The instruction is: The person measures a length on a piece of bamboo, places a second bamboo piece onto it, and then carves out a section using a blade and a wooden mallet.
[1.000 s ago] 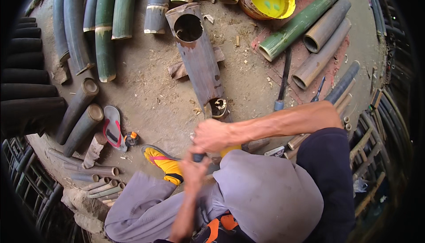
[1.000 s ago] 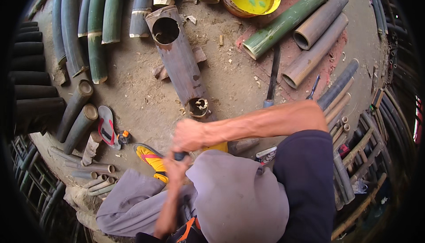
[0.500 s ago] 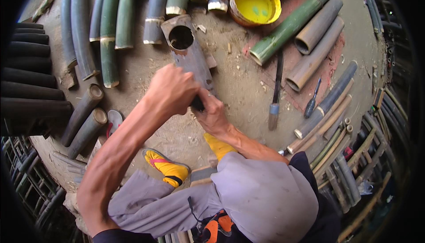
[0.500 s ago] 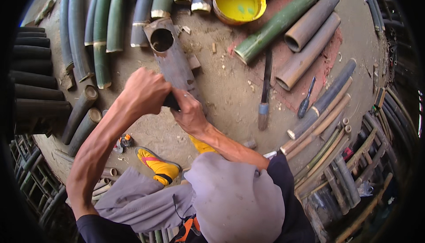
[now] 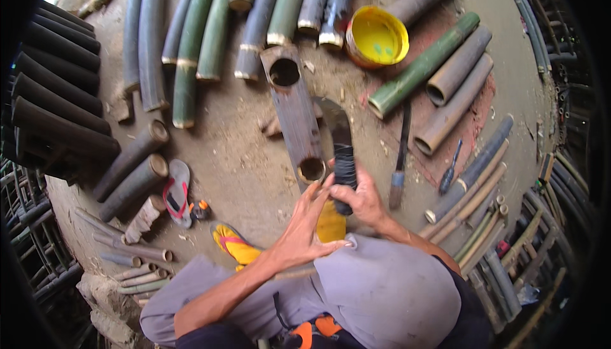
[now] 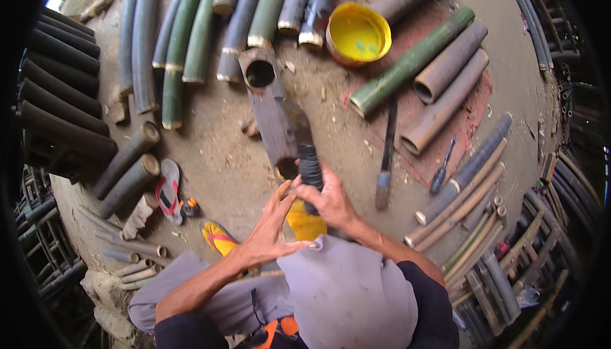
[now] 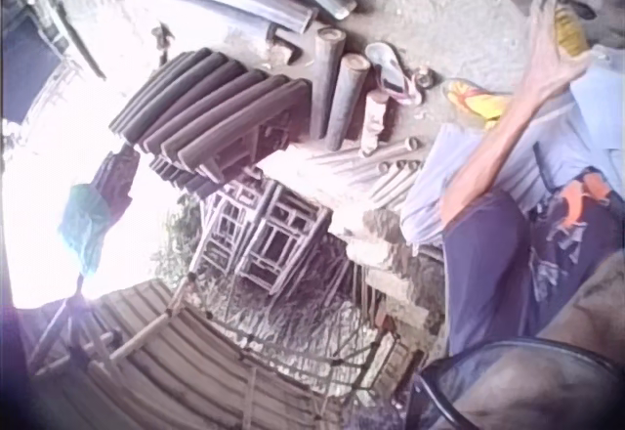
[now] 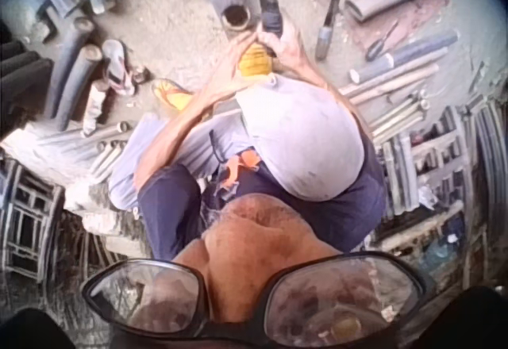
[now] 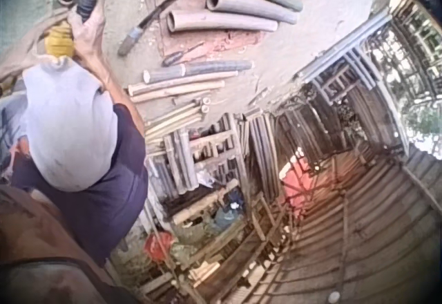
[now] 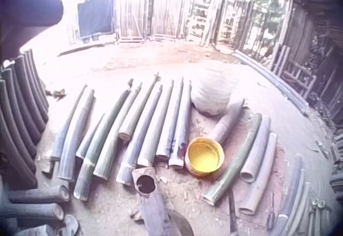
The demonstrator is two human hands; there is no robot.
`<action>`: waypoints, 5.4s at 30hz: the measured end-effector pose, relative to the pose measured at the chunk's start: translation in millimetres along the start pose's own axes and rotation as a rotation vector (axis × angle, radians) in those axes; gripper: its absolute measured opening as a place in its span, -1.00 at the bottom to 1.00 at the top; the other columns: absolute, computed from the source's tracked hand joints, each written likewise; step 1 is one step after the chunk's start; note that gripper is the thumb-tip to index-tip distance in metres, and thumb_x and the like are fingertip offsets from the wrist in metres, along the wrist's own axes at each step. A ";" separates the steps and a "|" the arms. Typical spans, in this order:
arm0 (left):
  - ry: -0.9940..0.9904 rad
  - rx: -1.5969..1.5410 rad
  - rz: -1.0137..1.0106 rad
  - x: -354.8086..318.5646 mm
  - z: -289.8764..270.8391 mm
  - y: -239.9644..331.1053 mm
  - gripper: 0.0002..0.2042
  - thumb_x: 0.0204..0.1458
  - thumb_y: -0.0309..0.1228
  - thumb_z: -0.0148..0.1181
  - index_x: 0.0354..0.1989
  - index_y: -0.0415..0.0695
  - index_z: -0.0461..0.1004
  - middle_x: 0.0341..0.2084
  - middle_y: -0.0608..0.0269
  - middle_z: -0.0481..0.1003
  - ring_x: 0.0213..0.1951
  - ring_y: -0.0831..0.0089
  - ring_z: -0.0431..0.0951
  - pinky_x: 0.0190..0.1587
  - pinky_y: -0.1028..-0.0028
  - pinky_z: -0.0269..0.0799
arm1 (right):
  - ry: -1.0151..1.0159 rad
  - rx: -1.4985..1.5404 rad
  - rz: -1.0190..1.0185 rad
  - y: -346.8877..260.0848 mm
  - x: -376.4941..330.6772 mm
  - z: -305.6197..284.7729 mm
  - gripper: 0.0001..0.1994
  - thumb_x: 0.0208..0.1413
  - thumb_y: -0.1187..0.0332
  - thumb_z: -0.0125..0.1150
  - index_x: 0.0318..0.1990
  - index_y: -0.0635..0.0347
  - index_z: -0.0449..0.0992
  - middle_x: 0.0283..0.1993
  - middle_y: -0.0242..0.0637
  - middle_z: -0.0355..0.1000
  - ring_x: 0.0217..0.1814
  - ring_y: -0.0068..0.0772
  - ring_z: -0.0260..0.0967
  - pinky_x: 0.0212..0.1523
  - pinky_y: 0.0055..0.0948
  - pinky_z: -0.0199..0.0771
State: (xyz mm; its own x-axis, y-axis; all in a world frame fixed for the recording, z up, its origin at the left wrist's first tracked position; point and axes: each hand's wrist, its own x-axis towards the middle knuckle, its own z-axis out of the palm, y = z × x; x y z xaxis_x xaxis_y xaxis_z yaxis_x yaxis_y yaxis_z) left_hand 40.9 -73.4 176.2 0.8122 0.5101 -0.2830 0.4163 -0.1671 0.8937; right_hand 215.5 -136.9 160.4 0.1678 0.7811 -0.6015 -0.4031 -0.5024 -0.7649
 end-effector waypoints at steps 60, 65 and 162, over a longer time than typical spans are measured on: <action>-0.271 -0.727 -1.248 72.0 22.3 -71.8 -0.69 0.11 -0.34 -0.01 -0.49 -0.40 0.36 -0.63 -0.01 0.45 -0.62 0.22 0.56 -0.61 0.35 0.55 | -0.189 -0.728 0.364 45.2 -10.2 16.7 -0.62 -0.02 0.34 0.16 -0.11 0.33 0.20 -0.40 0.32 0.40 -0.24 0.39 0.41 -0.29 0.08 0.39; -0.328 -0.945 -1.130 60.9 43.1 -53.4 -0.69 0.17 -0.33 -0.07 -0.26 -0.42 0.41 -0.39 -0.05 0.51 -0.50 0.30 0.57 -0.46 0.38 0.62 | -0.196 -0.836 0.448 10.2 -29.2 -10.3 -0.61 0.00 0.34 0.16 -0.04 0.26 0.21 -0.36 0.25 0.43 -0.25 0.37 0.43 -0.30 0.12 0.39; -0.528 0.677 -0.146 73.4 -120.9 -67.9 -0.72 -0.32 -0.35 0.29 -0.37 -0.18 0.55 -0.55 -0.08 0.54 -0.48 0.05 0.57 -0.34 0.24 0.52 | -0.261 -0.986 -0.355 38.3 90.9 58.6 -0.70 -0.11 0.30 0.27 -0.23 0.13 0.33 -0.51 -0.19 0.44 -0.28 0.03 0.47 -0.19 -0.03 0.47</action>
State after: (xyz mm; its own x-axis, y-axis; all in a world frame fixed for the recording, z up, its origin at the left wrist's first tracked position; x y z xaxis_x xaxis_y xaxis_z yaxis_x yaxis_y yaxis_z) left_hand 22.8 77.4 136.9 0.7448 0.1355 -0.6533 0.5486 -0.6818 0.4840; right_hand 162.6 -63.5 89.9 -0.1116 0.9373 -0.3301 0.5520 -0.2177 -0.8049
